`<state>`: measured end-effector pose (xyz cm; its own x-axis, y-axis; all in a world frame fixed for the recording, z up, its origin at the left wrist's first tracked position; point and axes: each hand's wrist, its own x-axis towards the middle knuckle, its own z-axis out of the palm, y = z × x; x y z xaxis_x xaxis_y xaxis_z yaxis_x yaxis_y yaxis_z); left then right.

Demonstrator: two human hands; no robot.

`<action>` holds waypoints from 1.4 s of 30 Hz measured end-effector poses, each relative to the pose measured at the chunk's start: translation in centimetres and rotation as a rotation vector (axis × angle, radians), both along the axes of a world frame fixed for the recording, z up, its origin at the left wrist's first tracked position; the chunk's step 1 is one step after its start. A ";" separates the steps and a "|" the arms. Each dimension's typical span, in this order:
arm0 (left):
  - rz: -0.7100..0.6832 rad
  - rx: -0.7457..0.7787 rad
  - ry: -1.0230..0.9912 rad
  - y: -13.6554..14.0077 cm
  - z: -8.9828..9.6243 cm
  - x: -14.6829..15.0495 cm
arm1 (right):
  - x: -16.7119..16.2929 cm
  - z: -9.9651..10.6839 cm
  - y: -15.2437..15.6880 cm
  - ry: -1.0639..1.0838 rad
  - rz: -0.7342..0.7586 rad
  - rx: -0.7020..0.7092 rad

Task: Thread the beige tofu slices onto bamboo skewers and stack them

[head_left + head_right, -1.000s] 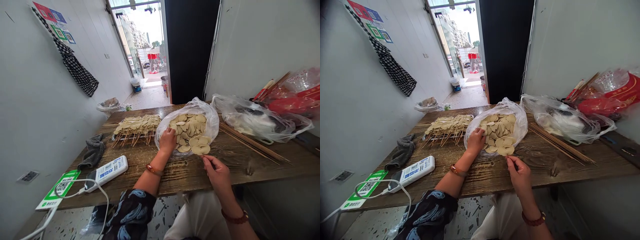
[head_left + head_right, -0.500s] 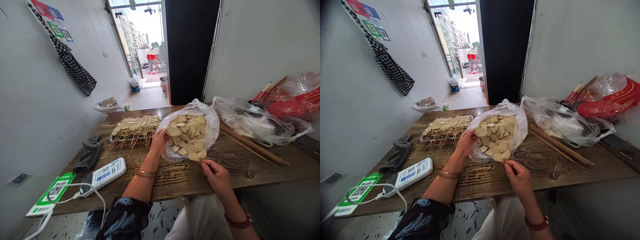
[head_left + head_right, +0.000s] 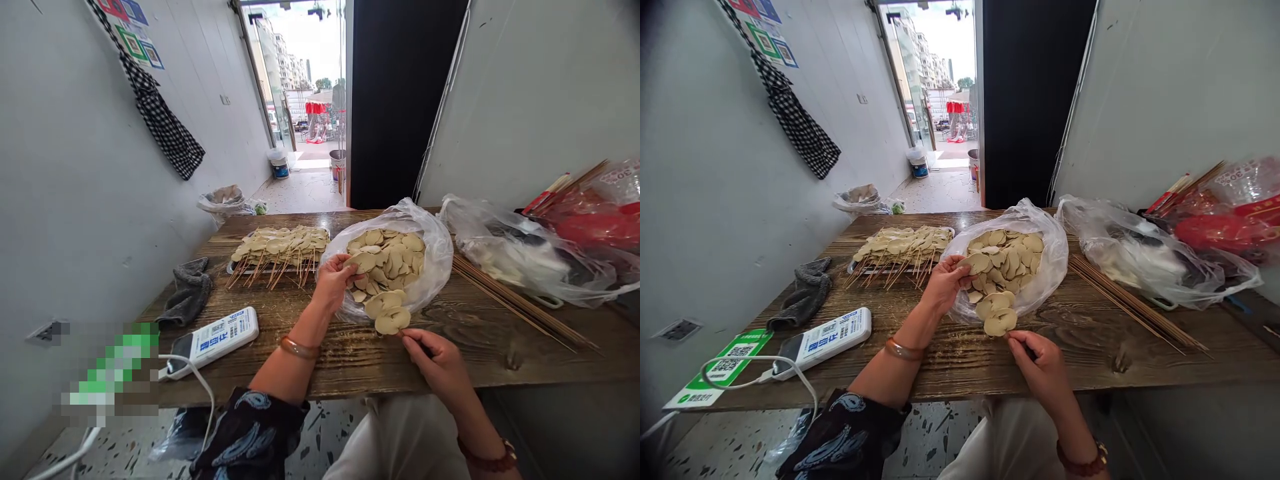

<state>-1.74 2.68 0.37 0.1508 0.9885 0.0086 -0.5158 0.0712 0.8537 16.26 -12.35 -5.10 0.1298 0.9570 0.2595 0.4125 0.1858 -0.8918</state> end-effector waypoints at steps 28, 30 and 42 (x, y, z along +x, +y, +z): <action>0.094 0.169 0.338 -0.5 -0.9 0.6 | -0.7 -0.5 0.3 -0.126 -0.079 0.068; 0.076 0.150 0.310 -0.7 -0.7 0.7 | -0.7 -0.5 0.4 -0.133 -0.084 0.077; -0.113 -0.002 0.107 -1.4 0.3 0.5 | -0.8 -0.1 0.2 -0.137 -0.074 0.135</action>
<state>-1.25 1.23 0.65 0.2608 0.9653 -0.0154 -0.4109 0.1254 0.9030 15.49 -12.17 -5.23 0.1533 0.9012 0.4053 0.5457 0.2648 -0.7951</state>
